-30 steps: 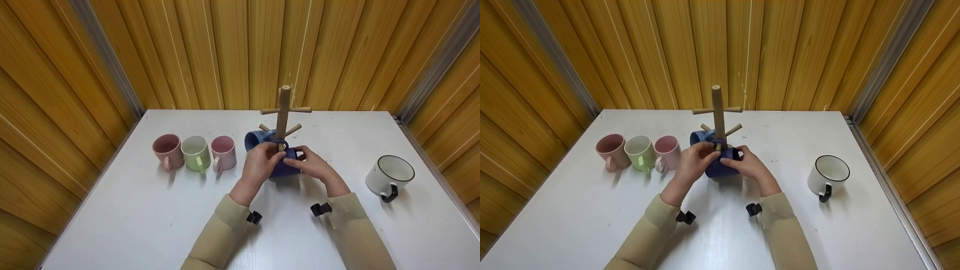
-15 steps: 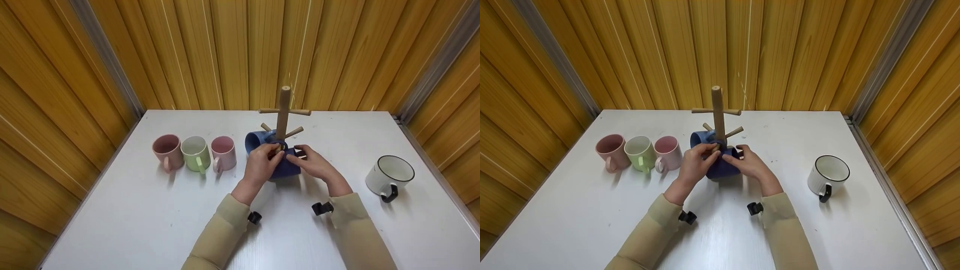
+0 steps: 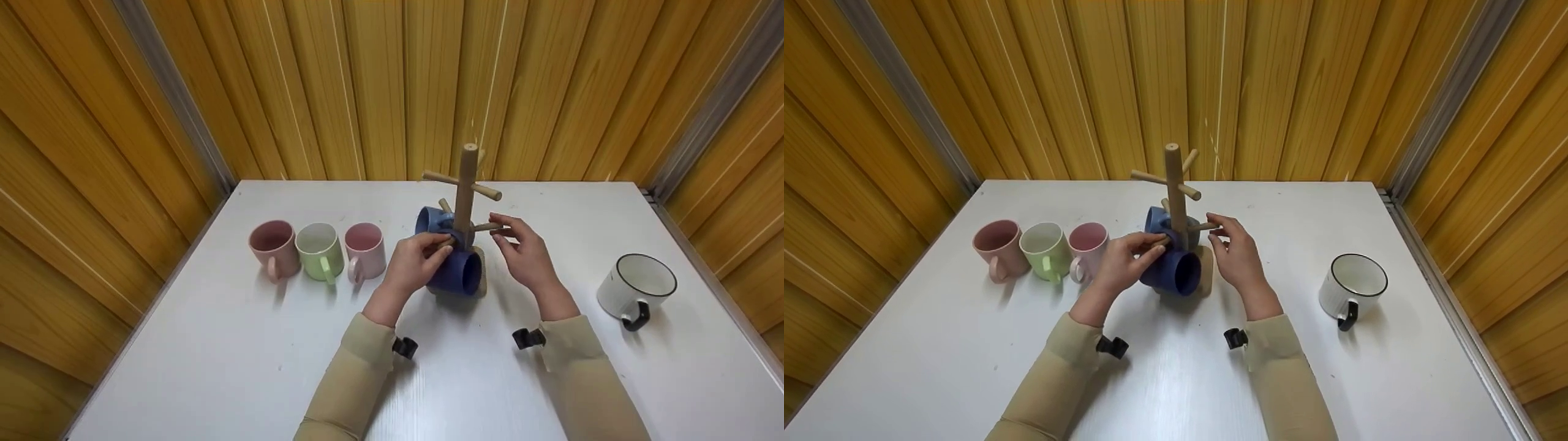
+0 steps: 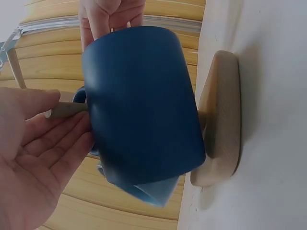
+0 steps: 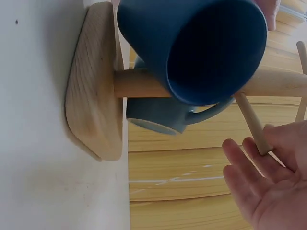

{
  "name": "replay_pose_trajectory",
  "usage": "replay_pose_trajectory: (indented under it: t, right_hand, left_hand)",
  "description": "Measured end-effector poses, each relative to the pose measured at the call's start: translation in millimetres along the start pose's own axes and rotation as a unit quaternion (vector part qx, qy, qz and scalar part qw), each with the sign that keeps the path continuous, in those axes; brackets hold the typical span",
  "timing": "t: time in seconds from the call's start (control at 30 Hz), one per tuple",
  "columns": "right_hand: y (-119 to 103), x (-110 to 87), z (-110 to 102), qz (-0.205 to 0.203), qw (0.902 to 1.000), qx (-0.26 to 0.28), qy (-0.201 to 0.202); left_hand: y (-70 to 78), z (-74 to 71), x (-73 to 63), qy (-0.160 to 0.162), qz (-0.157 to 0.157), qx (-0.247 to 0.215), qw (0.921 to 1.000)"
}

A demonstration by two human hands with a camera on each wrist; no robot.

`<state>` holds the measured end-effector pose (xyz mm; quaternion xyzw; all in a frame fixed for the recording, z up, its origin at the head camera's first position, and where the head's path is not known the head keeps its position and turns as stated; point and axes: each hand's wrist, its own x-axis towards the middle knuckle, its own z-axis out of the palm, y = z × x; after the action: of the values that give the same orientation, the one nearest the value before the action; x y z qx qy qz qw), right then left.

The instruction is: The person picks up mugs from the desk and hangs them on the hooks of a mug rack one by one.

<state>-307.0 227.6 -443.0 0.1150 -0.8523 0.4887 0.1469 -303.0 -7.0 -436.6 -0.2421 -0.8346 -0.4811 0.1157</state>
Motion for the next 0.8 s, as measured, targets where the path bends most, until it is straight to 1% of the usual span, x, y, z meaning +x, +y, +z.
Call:
replay_pose_trajectory:
  t: [0.07, 0.13, 0.23, 0.3, 0.4, 0.47, 0.57, 0.7, 0.8]
  right_hand:
    - [-2, -0.2, -1, -0.005, 0.9997, -0.021, 0.014]
    - [-5, -1.2, -2, -0.011, 0.9990, -0.039, 0.020]
    - [-9, -3.2, -5, -0.021, 0.9979, -0.060, 0.016]
    - [-13, -5.1, -7, -0.028, 0.9972, -0.070, 0.009]
    - [-19, -8.1, -9, -0.037, 0.9957, -0.084, -0.008]
    - [-23, -10.2, -10, -0.046, 0.9943, -0.094, -0.021]
    - [-30, -12.9, -11, -0.060, 0.9919, -0.105, -0.040]
    - [-38, -16.3, -11, -0.073, 0.9884, -0.122, -0.053]
    - [-42, -18.5, -10, -0.082, 0.9859, -0.138, -0.047]
  left_hand:
    - [-0.8, -1.9, 1.3, 0.009, -0.018, -0.002, 0.9998]
    - [-1.8, -3.3, 2.5, 0.025, -0.038, -0.006, 0.9989]
    - [-4.3, -4.7, 3.7, 0.061, -0.067, -0.016, 0.9958]
    - [-6.6, -4.8, 4.3, 0.092, -0.074, -0.022, 0.9927]
    - [-10.2, -4.4, 4.5, 0.145, -0.068, -0.014, 0.9870]
    - [-12.5, -3.7, 4.4, 0.177, -0.057, 0.008, 0.9825]
    - [-16.2, -1.9, 4.1, 0.212, -0.041, 0.040, 0.9756]
    - [-20.6, 1.0, 4.9, 0.241, -0.018, 0.065, 0.9682]
    - [-22.0, 1.9, 6.0, 0.243, -0.003, 0.068, 0.9676]
